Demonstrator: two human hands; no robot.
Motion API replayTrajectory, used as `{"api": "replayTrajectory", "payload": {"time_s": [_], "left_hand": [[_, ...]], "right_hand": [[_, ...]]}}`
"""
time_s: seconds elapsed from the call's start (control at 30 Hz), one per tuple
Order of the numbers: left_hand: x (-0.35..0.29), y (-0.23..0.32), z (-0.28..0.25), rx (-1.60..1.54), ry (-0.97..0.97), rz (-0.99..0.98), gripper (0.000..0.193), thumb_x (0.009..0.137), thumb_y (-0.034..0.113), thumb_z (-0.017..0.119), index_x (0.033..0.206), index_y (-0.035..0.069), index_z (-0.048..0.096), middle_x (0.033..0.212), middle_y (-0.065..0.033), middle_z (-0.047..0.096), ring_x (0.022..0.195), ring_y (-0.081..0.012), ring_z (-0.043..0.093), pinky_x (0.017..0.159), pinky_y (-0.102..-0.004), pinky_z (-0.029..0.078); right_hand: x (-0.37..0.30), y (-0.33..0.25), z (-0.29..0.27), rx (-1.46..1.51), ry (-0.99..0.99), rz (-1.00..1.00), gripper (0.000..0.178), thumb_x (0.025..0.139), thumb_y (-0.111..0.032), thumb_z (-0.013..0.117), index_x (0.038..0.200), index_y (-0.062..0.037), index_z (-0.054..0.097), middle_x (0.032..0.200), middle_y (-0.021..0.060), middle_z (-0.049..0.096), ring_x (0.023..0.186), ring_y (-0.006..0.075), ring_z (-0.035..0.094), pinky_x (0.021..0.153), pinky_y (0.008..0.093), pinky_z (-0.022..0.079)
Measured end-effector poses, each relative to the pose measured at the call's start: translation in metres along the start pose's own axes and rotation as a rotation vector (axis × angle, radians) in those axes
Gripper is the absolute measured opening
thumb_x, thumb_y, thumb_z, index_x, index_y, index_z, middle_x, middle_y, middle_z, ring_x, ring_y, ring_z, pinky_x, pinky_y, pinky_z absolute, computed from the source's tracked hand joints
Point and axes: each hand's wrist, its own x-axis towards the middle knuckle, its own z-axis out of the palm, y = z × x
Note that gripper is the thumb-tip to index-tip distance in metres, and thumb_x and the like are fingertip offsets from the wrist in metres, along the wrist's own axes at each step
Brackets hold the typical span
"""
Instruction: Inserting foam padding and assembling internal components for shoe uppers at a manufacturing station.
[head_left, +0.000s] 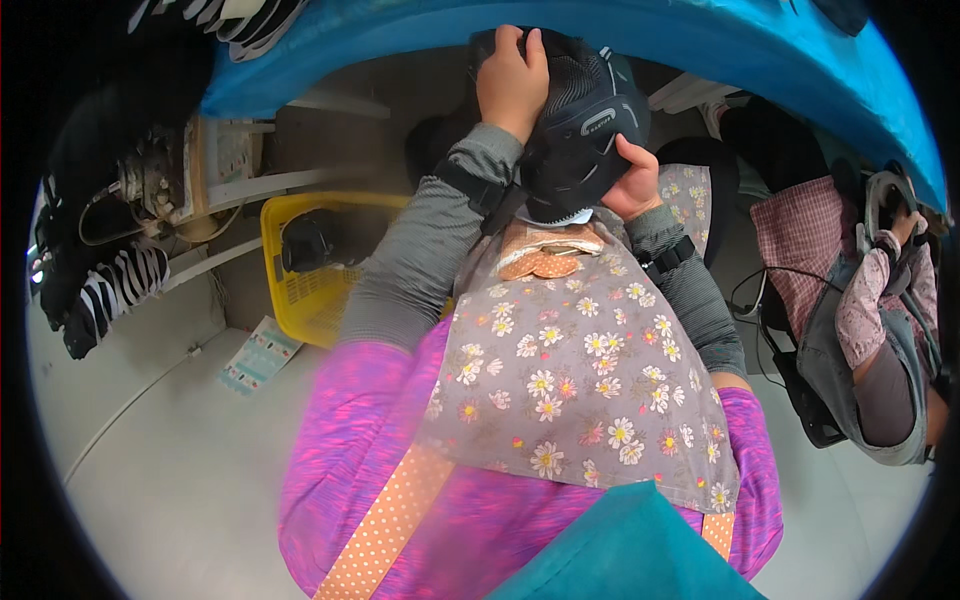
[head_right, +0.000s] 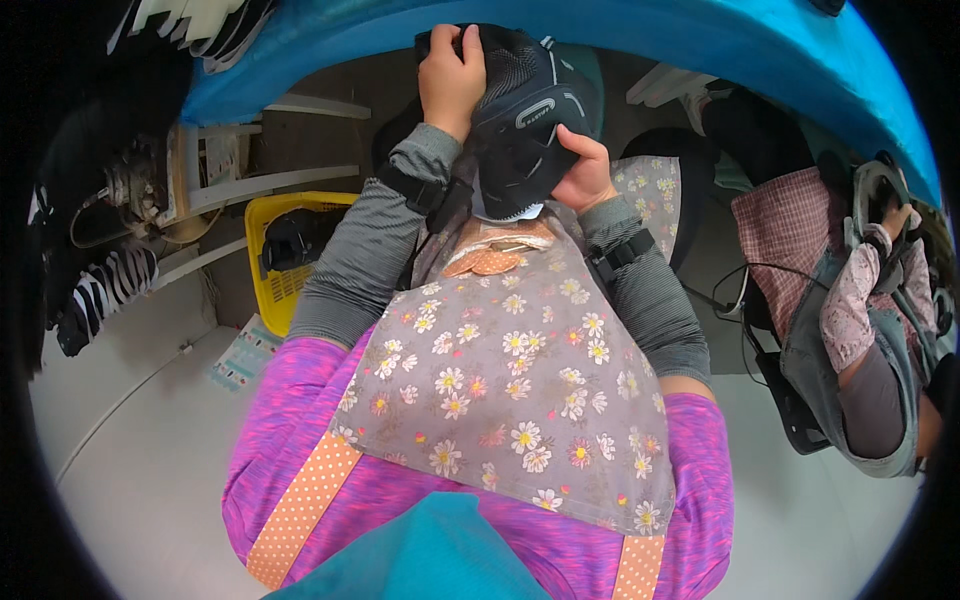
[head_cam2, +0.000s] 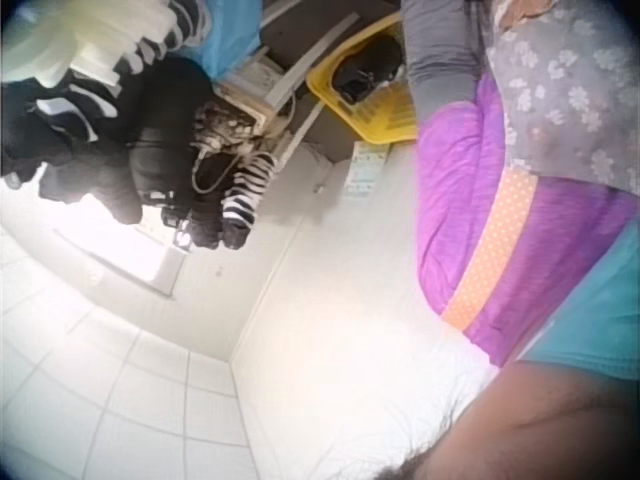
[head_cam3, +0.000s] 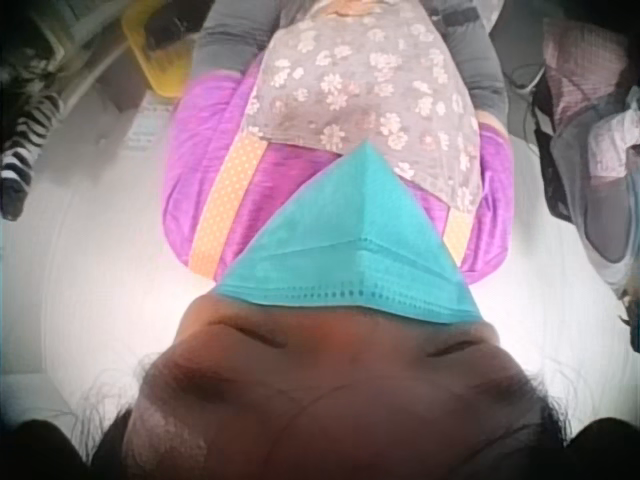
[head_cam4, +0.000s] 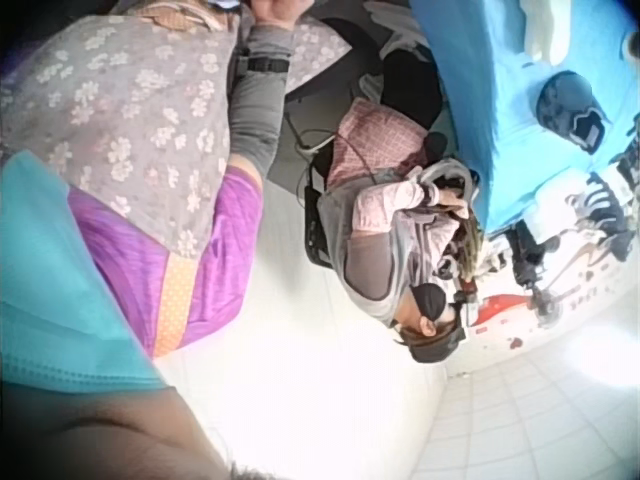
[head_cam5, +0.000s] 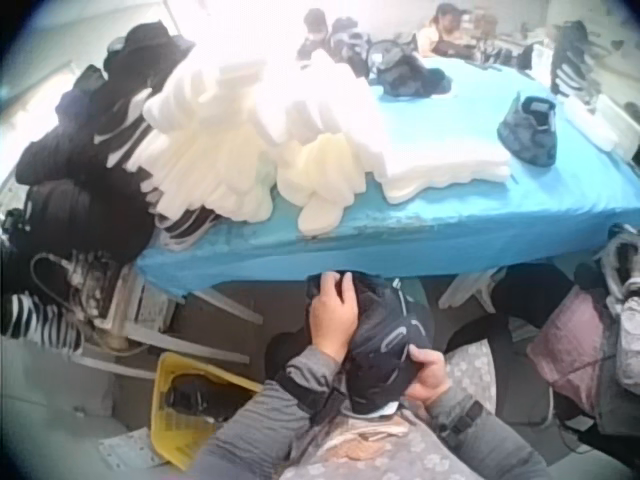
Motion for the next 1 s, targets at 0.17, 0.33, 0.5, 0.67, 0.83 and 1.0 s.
{"api": "replayTrajectory", "payload": {"time_s": [0.17, 0.33, 0.5, 0.67, 0.83, 1.0], "left_hand": [[-0.002, 0.008, -0.003, -0.017, 0.014, -0.012, 0.027, 0.098, 0.032, 0.055, 0.1, 0.005, 0.055, 0.072, -0.0208, 0.066, 0.07, -0.044, 0.064, 0.059, -0.0508, 0.049], [-0.01, -0.018, 0.015, -0.086, 0.055, -0.001, 0.024, 0.098, 0.03, 0.055, 0.098, 0.006, 0.054, 0.073, -0.0208, 0.066, 0.071, -0.045, 0.063, 0.06, -0.0511, 0.049], [-0.009, -0.024, 0.025, -0.067, -0.011, -0.05, 0.025, 0.098, 0.033, 0.054, 0.099, 0.007, 0.054, 0.074, -0.0217, 0.066, 0.072, -0.046, 0.063, 0.06, -0.0523, 0.049], [-0.01, -0.018, 0.019, 0.0, -0.033, -0.055, 0.029, 0.099, 0.036, 0.05, 0.101, 0.008, 0.053, 0.076, -0.0222, 0.067, 0.072, -0.047, 0.062, 0.06, -0.0546, 0.047], [0.0, 0.005, 0.0, -0.02, 0.001, -0.053, 0.025, 0.097, 0.031, 0.056, 0.098, 0.006, 0.055, 0.076, -0.0212, 0.067, 0.073, -0.0449, 0.064, 0.062, -0.0526, 0.049], [-0.004, -0.006, 0.008, 0.083, -0.043, -0.04, 0.026, 0.097, 0.031, 0.055, 0.098, 0.006, 0.056, 0.075, -0.0214, 0.067, 0.073, -0.0445, 0.064, 0.062, -0.0517, 0.049]], "right_hand": [[-0.003, -0.007, 0.0, -0.074, -0.007, 0.006, 0.042, 0.095, -0.018, 0.053, 0.131, 0.0041, 0.053, 0.13, 0.0185, 0.06, 0.12, 0.0338, 0.058, 0.107, 0.0481, 0.043], [0.005, -0.007, -0.017, -0.065, 0.033, 0.01, 0.045, 0.094, -0.021, 0.055, 0.133, 0.0027, 0.052, 0.134, 0.0182, 0.058, 0.123, 0.0344, 0.056, 0.109, 0.0488, 0.04], [0.005, -0.007, -0.021, -0.067, 0.002, 0.035, 0.046, 0.095, -0.022, 0.055, 0.133, 0.0026, 0.052, 0.134, 0.0181, 0.057, 0.123, 0.0342, 0.055, 0.11, 0.0489, 0.039], [0.002, -0.004, -0.012, -0.011, -0.002, 0.078, 0.044, 0.096, -0.021, 0.053, 0.132, 0.0037, 0.051, 0.132, 0.0183, 0.059, 0.121, 0.0333, 0.057, 0.108, 0.0479, 0.042], [-0.001, 0.001, -0.004, 0.037, -0.018, 0.037, 0.044, 0.096, -0.023, 0.051, 0.131, 0.0037, 0.052, 0.132, 0.0187, 0.058, 0.121, 0.034, 0.057, 0.107, 0.0488, 0.043], [0.004, -0.002, -0.006, 0.04, 0.007, 0.049, 0.043, 0.096, -0.022, 0.052, 0.131, 0.0036, 0.053, 0.131, 0.0188, 0.059, 0.121, 0.0337, 0.057, 0.107, 0.0482, 0.043]]}}
